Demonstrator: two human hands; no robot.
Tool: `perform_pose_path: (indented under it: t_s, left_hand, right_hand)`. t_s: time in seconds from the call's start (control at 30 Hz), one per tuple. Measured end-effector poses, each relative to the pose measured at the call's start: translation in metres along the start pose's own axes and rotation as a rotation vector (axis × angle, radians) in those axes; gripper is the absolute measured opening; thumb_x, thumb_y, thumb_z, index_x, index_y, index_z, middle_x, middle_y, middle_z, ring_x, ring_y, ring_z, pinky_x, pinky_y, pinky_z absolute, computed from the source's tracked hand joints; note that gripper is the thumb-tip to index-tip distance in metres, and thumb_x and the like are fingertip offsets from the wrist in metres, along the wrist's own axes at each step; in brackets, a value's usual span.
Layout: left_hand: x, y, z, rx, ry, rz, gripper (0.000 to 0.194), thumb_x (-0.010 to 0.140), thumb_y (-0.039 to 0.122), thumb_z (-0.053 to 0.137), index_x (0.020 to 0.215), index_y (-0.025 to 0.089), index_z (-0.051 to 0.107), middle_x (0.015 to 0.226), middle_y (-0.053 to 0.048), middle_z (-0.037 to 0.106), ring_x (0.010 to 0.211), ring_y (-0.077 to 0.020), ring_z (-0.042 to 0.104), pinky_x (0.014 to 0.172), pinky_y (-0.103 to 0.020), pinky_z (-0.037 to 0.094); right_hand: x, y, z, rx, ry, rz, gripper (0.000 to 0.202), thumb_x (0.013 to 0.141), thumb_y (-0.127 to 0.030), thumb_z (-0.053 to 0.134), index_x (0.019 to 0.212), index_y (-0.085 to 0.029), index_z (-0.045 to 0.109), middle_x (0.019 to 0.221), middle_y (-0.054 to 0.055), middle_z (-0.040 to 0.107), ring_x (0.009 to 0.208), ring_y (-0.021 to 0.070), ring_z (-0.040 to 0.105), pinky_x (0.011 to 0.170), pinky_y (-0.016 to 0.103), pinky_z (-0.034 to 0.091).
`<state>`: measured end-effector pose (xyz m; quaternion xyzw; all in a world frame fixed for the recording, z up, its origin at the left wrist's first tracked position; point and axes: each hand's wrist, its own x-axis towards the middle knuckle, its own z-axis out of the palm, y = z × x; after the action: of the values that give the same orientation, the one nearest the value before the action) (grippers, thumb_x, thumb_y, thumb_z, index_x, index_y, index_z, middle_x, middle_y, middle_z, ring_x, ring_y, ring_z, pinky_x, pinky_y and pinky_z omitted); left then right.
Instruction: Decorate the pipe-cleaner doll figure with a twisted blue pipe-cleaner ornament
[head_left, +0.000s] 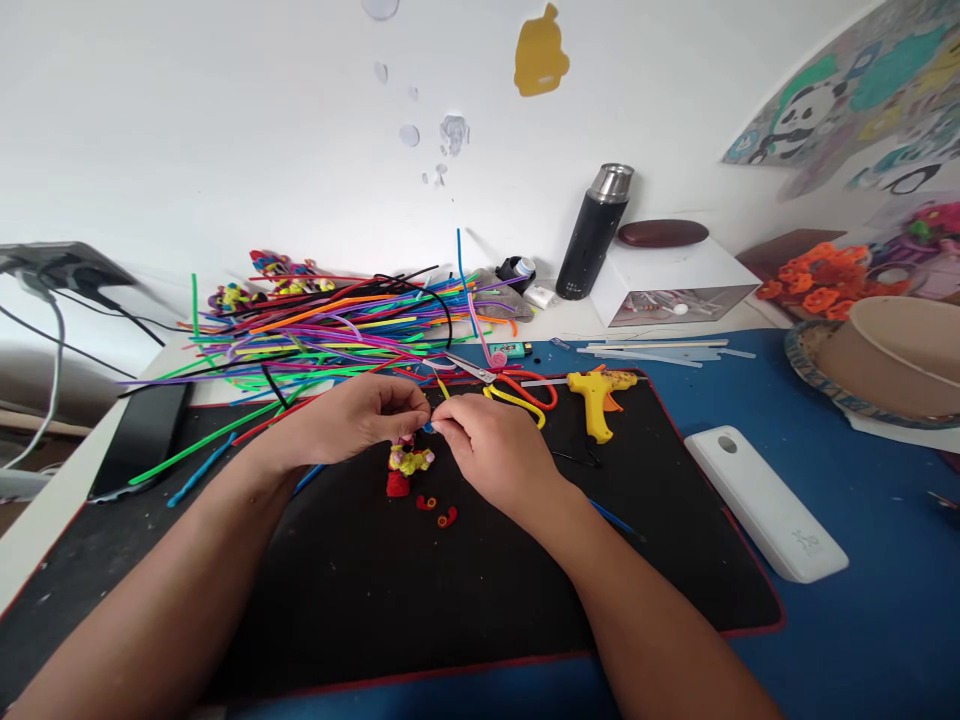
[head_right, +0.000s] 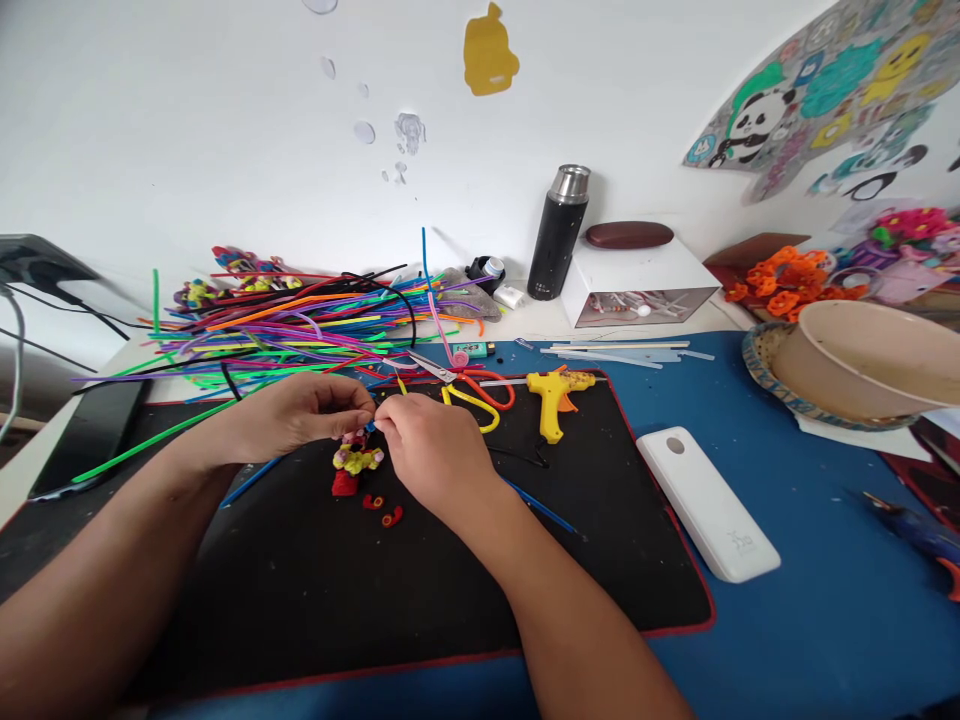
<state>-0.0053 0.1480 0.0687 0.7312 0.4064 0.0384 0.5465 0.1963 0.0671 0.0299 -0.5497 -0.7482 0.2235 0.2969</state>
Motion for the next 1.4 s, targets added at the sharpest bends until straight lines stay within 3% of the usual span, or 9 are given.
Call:
perform_pose_path:
  t_s: [0.53, 0.87, 1.2, 1.4]
  left_hand:
    - [0.0, 0.001, -0.001, 0.005, -0.022, 0.013, 0.033, 0.092, 0.053, 0.067, 0.087, 0.02, 0.066, 0.071, 0.002, 0.068, 0.065, -0.0173, 0.068, 0.061, -0.026, 0.052]
    - [0.001, -0.007, -0.013, -0.045, 0.173, 0.124, 0.048, 0.095, 0.064, 0.066, 0.087, 0.018, 0.076, 0.08, -0.005, 0.076, 0.068, -0.0164, 0.067, 0.065, -0.027, 0.054]
    - [-0.001, 0.0, -0.012, -0.044, 0.077, 0.124, 0.046, 0.093, 0.063, 0.068, 0.086, 0.019, 0.077, 0.078, -0.004, 0.076, 0.071, -0.0179, 0.068, 0.069, -0.027, 0.055]
    - [-0.005, -0.004, -0.01, -0.06, 0.061, 0.137, 0.04, 0.09, 0.055, 0.076, 0.11, 0.021, 0.074, 0.089, -0.004, 0.077, 0.075, -0.0201, 0.071, 0.071, -0.031, 0.058]
  right_hand:
    - [0.001, -0.001, -0.001, 0.017, 0.004, 0.02, 0.01, 0.103, -0.016, 0.065, 0.096, -0.02, 0.072, 0.097, 0.002, 0.078, 0.085, 0.0176, 0.068, 0.071, 0.029, 0.039]
    - [0.003, 0.001, -0.005, 0.085, 0.109, 0.026, 0.012, 0.101, -0.015, 0.067, 0.097, -0.023, 0.073, 0.1, 0.0, 0.08, 0.092, 0.0187, 0.072, 0.077, 0.029, 0.044]
    - [0.002, 0.001, -0.003, 0.074, 0.097, 0.028, 0.012, 0.101, -0.016, 0.068, 0.097, -0.024, 0.074, 0.098, 0.0, 0.08, 0.09, 0.0188, 0.072, 0.075, 0.028, 0.043]
    - [0.002, 0.001, -0.003, 0.076, 0.093, 0.028, 0.01, 0.1, -0.016, 0.069, 0.098, -0.024, 0.075, 0.099, 0.0, 0.08, 0.091, 0.0189, 0.072, 0.075, 0.029, 0.043]
